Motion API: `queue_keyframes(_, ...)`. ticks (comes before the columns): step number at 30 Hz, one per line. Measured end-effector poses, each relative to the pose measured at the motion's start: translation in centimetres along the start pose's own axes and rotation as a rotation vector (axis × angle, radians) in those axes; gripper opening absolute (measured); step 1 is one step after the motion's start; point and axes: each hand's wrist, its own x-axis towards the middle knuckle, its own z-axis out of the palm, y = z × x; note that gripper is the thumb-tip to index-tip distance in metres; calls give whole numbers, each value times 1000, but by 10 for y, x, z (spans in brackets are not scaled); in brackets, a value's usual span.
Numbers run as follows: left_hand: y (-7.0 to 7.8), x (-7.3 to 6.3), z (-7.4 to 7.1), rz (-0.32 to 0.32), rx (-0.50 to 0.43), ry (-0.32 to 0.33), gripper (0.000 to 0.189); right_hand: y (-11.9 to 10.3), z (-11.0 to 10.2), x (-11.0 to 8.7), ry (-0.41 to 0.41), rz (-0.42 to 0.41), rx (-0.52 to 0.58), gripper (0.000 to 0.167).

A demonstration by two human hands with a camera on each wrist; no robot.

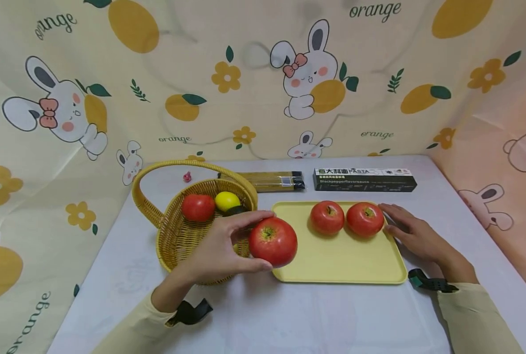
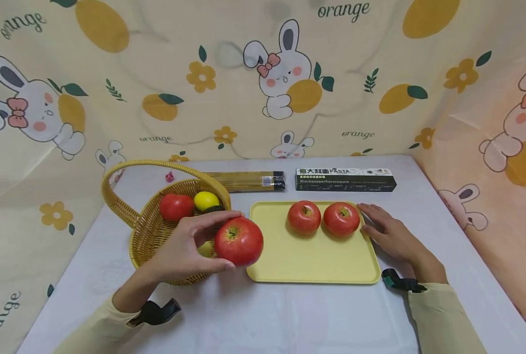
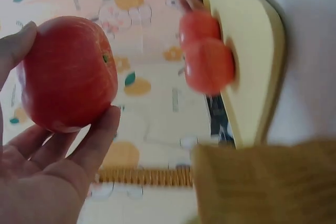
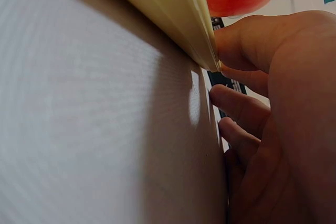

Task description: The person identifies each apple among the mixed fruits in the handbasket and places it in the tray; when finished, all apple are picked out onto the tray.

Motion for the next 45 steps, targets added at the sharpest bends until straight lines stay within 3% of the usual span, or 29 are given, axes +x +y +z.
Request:
queue_keyframes(11, 1, 47, 55, 47, -51, -108, 79, -1, -1, 1, 4, -12, -1, 76)
queue_keyframes(23, -14, 89, 112, -37, -14, -207, 79, 0, 0, 1, -8, 3, 13, 77)
queue_keyframes(28, -22, 101, 133, -122, -21, -252, 78, 0, -1, 1, -11, 6, 10, 76)
queue_keyframes(31, -26, 108, 144, -163, 24, -257, 79, 1, -2, 1, -14, 5, 9, 76)
queue_keyframes(45, -40, 123, 188, -226, 234, -216, 81, -1, -3, 1, -11, -11, 14, 76)
